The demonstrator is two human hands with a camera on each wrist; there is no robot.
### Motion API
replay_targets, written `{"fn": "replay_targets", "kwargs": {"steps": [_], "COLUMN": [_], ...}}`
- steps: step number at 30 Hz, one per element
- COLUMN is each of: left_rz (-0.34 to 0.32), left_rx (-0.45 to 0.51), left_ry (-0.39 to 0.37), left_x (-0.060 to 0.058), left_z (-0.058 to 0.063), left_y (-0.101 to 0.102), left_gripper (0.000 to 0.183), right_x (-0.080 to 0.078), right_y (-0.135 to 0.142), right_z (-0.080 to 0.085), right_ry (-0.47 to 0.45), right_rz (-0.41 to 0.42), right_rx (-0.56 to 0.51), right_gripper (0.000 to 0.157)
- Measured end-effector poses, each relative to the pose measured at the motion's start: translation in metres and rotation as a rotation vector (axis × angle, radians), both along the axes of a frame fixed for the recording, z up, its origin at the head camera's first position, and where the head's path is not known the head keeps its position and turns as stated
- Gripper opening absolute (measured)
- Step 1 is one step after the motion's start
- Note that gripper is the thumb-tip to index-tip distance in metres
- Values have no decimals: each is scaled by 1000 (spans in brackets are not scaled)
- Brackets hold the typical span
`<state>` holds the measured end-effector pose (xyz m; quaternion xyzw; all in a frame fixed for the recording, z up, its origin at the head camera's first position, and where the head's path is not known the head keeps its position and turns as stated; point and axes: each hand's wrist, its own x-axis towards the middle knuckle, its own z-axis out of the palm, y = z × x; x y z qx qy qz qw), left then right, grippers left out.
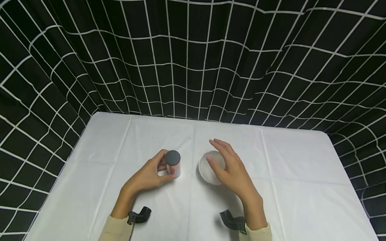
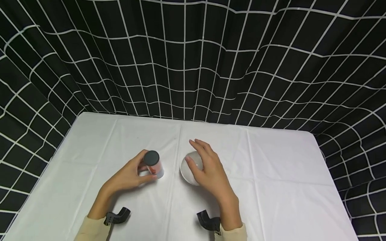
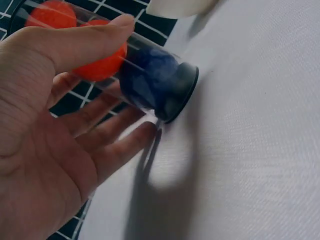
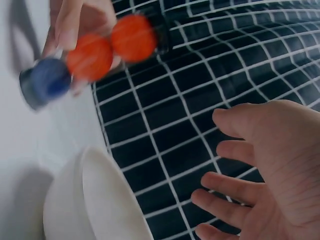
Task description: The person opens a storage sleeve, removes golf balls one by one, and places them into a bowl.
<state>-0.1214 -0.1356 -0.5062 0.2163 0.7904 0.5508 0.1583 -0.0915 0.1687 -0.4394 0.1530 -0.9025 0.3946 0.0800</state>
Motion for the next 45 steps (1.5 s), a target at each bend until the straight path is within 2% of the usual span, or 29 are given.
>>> {"fn": "replay_targets", "kwargs": {"steps": [6, 11, 15, 19, 28, 36, 45], "left_rz": [15, 30, 42, 31, 23, 84, 139], "left_rx": [123, 169, 189, 180, 73, -57, -208], "left_ry": [-39, -44, -43, -27, 95, 199, 326], "left_x": [0, -2, -3, -3, -1, 5, 12], "left_z": [-8, -11, -9, -8, 5, 22, 43], "left_y": [1, 7, 10, 11, 7, 1, -4], "left_gripper": [59, 59, 55, 54, 55, 51, 51], "right_x": [2, 6, 7, 8, 11, 14, 16], "right_y": [-16, -16, -16, -19, -33, -44, -53], "right_z": [6, 7, 3, 1, 4, 8, 5], "right_ry": [-58, -72, -55, 2, 105, 55, 56], "right_rz": [44, 59, 68, 70, 83, 129, 178], "right_rx": [-18, -29, -43, -69, -58, -94, -112], "right_gripper": [51, 50, 49, 48, 50, 52, 52]}}
